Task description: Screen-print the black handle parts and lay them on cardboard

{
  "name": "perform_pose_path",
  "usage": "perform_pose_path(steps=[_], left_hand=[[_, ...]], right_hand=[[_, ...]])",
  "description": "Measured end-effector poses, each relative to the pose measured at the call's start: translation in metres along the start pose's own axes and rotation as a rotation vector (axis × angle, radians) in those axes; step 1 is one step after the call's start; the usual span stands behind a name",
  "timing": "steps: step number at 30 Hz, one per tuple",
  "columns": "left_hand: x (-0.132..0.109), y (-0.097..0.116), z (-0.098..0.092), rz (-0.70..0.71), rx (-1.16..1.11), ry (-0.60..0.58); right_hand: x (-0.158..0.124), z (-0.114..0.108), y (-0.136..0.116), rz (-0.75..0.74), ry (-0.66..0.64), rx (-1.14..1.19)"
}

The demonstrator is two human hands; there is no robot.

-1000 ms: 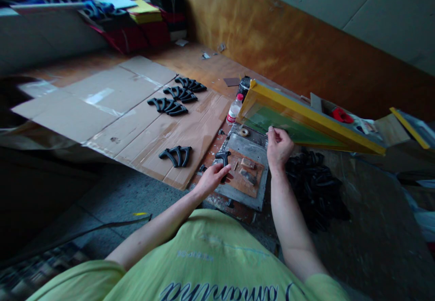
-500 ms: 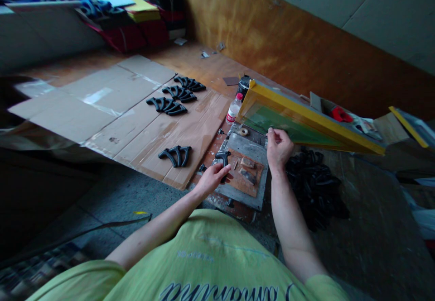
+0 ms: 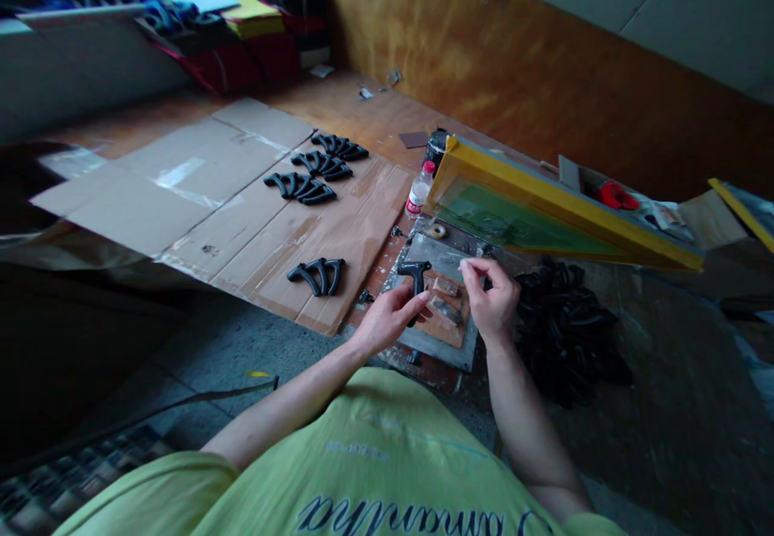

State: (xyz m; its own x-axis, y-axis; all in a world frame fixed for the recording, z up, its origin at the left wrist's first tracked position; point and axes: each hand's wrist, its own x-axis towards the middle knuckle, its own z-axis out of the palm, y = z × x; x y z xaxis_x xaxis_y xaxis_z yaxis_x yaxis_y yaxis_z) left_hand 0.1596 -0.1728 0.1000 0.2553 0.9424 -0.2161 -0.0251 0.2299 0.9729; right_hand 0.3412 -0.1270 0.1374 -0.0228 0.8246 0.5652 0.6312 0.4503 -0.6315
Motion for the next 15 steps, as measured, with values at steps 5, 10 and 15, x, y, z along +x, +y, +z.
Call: perform_pose_path(steps=[5, 10, 15], left_hand=[[-0.007, 0.016, 0.005, 0.013, -0.009, -0.043], [-0.008, 0.021, 0.010, -0.004, 0.020, -0.044], [-0.007, 0.023, 0.017, 0.024, 0.092, -0.062]], right_hand=[[-0.013, -0.008, -0.015, -0.044, -0.045, 0.020], [-0.021, -0.014, -0.016, 0.008, -0.080, 0.046], [-0.028, -0.022, -0.009, 0.093, -0.070, 0.028]])
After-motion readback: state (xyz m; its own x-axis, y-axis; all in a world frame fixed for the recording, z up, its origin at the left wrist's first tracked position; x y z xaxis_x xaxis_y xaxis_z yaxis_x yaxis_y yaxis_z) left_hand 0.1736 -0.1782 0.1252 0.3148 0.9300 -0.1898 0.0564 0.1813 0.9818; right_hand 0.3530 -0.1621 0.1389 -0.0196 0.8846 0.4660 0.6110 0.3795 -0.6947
